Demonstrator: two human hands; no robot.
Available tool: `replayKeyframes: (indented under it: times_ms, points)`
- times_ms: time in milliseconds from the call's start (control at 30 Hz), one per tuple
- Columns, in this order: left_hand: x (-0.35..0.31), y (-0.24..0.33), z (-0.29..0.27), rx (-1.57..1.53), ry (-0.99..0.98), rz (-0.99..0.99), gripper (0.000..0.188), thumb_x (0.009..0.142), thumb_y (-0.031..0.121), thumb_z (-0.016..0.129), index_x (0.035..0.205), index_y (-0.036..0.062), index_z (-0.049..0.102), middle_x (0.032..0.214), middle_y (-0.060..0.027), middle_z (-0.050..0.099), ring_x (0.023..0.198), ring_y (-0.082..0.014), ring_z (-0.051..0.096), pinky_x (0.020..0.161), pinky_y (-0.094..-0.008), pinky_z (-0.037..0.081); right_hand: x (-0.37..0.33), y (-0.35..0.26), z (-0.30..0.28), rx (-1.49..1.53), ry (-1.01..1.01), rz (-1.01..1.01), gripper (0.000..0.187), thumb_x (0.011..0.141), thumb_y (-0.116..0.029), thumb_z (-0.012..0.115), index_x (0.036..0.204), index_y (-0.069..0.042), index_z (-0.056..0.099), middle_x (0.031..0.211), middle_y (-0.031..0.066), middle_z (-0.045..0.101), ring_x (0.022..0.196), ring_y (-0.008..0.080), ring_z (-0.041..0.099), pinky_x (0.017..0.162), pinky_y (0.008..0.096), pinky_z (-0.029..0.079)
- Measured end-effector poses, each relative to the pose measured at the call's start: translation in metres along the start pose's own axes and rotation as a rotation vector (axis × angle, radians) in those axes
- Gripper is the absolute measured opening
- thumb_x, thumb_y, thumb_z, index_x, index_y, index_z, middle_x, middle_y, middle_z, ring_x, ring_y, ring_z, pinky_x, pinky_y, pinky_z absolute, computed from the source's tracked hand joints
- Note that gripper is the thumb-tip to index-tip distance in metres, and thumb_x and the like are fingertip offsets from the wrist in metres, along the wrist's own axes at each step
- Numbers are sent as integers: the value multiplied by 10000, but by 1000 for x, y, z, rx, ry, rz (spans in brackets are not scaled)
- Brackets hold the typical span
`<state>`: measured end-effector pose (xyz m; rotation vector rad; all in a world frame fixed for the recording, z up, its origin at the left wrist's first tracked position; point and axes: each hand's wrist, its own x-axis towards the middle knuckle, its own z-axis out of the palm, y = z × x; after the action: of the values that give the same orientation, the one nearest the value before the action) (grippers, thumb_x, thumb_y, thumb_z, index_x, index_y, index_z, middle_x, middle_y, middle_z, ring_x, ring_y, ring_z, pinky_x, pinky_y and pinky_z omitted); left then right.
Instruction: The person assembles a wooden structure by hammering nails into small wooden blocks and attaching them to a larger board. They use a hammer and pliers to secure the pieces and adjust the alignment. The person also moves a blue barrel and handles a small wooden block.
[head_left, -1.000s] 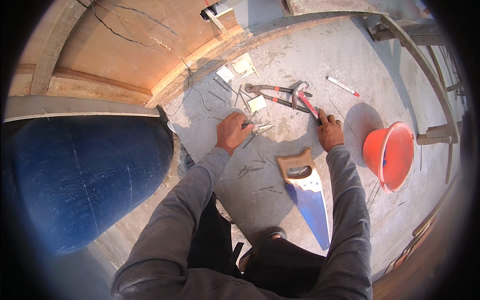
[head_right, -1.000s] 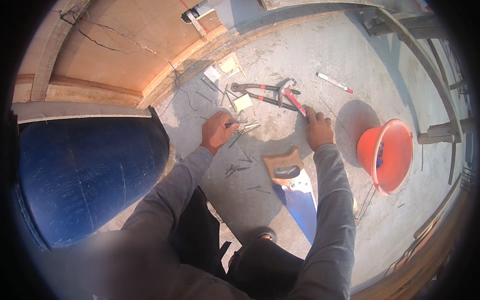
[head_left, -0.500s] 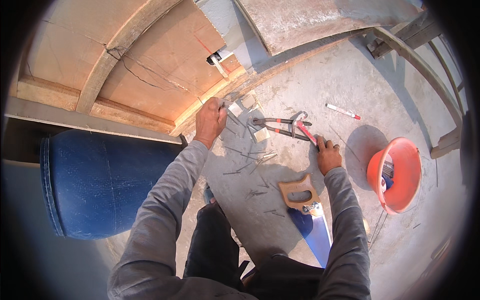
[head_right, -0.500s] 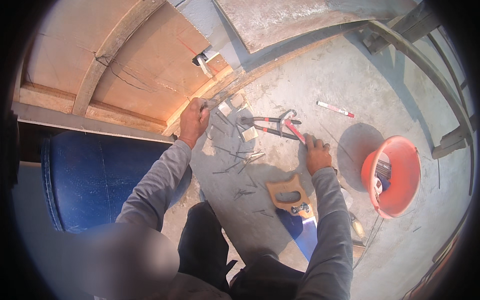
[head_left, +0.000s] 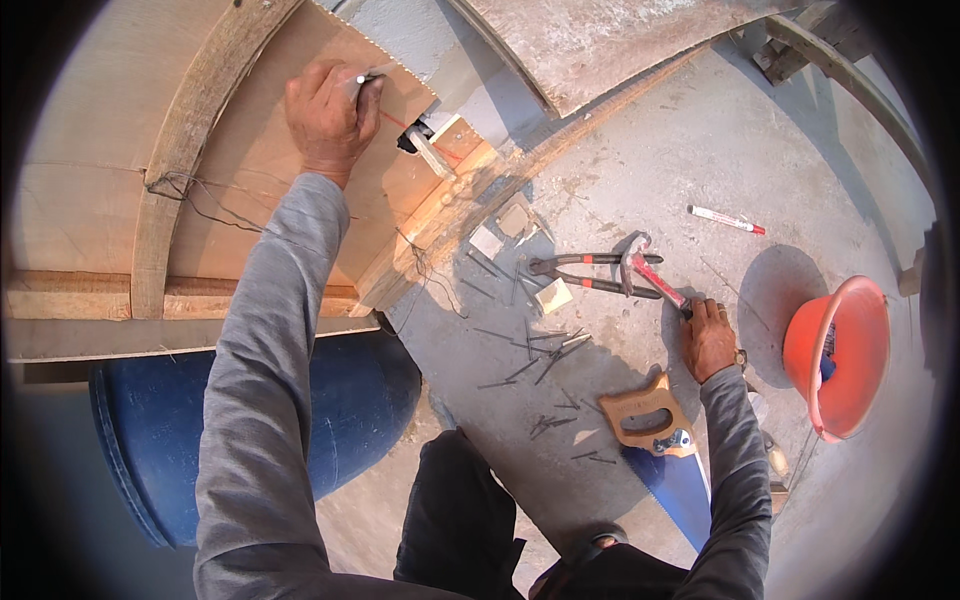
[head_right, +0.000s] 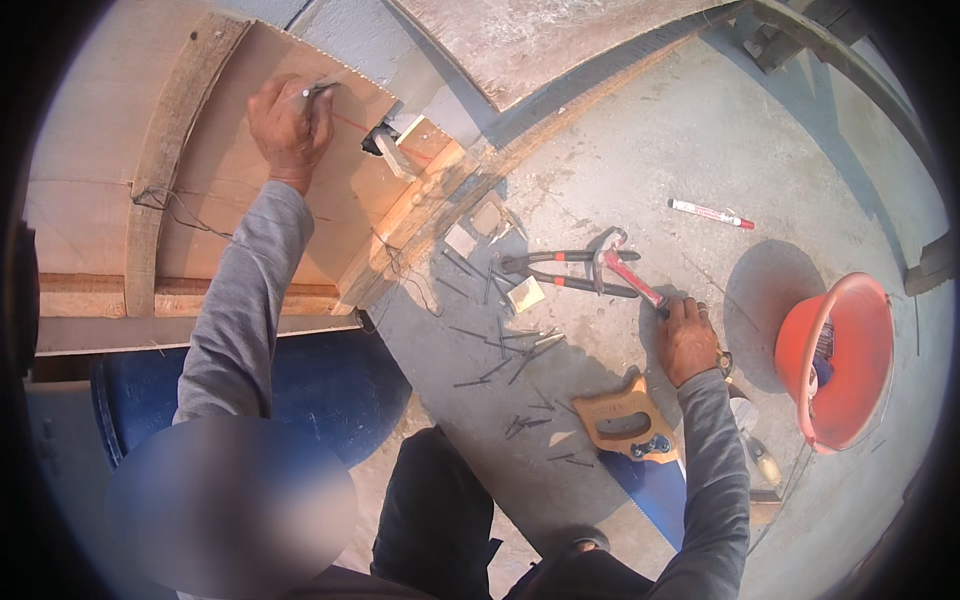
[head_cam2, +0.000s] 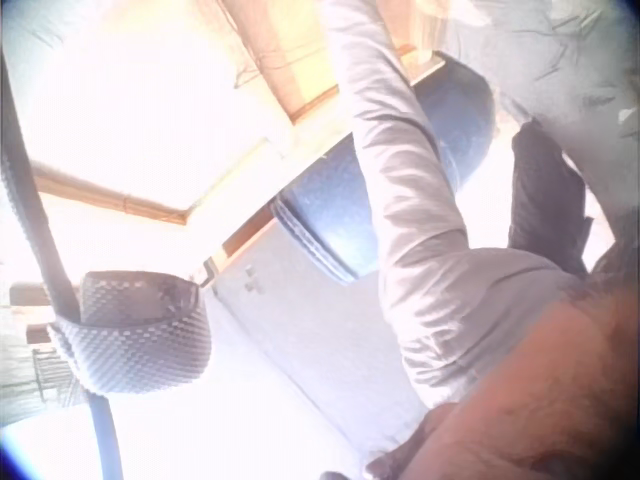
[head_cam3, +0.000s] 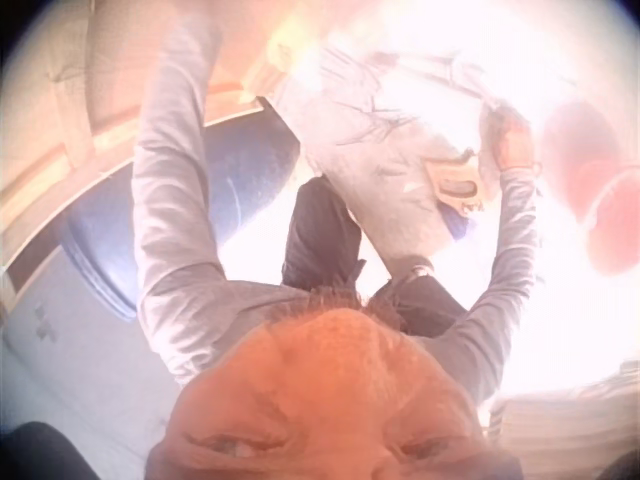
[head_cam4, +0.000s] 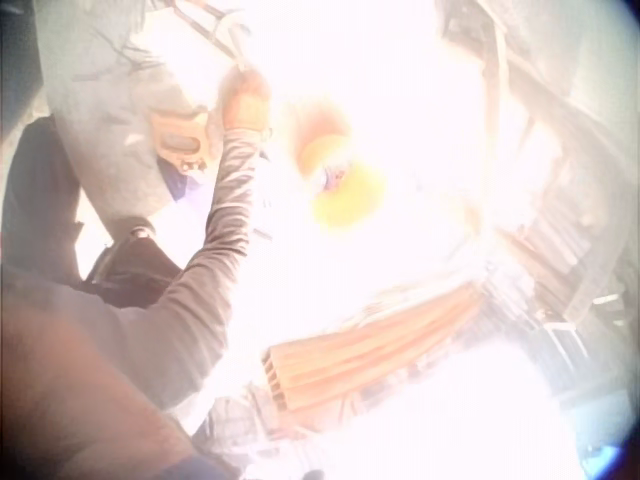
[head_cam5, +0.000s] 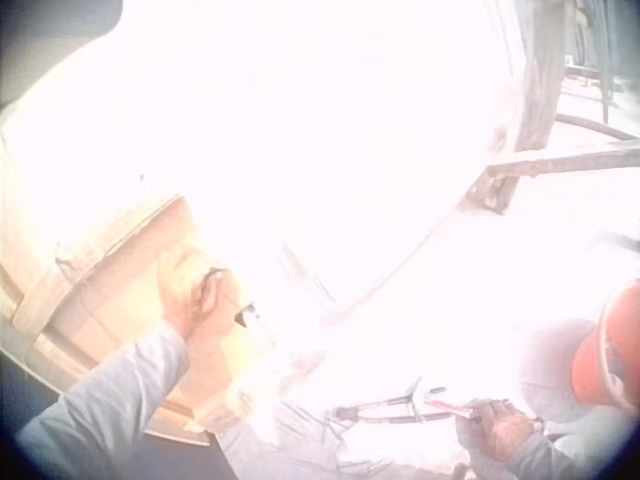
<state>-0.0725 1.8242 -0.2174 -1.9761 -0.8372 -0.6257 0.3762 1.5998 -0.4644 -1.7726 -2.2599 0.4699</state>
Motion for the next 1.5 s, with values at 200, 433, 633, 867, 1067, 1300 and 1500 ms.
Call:
replayKeyframes:
  times_ms: [200,433,633,867,1067,1300,1500]
  points:
    - [-4,-7,-2,11,-35,23,218,725,142,784,894,170,650,825,44,662,862,-162,620,722,-330,383,33,-90,-23,690,69,-59,303,910,-93,613,1162,36,504,790,224,596,638,392,605,560,447,454]
    - [-1,-8,3,44,-81,50,182,730,219,780,837,193,635,806,79,642,855,-124,593,725,-326,359,98,-209,-14,1055,345,-215,365,919,-131,616,1211,36,475,800,234,632,681,400,653,570,410,497]
    - [1,-5,-1,58,-124,41,200,702,235,779,850,202,650,820,92,635,879,-104,590,733,-325,357,152,-252,-29,993,592,-394,399,898,-126,626,1229,41,480,837,217,647,713,406,665,621,420,528]
    - [-3,-8,-5,0,-122,24,308,621,159,774,907,216,674,837,92,633,882,-100,602,746,-307,358,163,-257,-49,985,658,-427,290,925,-106,621,1125,48,478,747,141,616,583,229,607,524,324,465]
    - [-6,-9,-1,31,-121,29,216,679,273,731,871,221,649,878,91,623,928,-111,589,763,-319,362,175,-251,-52,921,441,-305,162,965,-75,518,1090,2,448,739,106,599,533,110,528,493,257,411]
    - [-3,-7,1,7,-89,-4,279,635,205,772,899,210,678,883,92,619,897,-117,583,762,-318,364,185,-254,-33,890,428,-322,168,962,-88,568,1066,-12,460,769,102,628,564,124,575,503,274,429]
    - [0,-5,-1,30,-70,-13,263,630,204,762,883,198,691,902,84,615,904,-158,576,764,-329,373,175,-253,-24,976,674,-418,316,856,-55,649,1132,15,513,794,214,641,638,379,667,533,390,510]
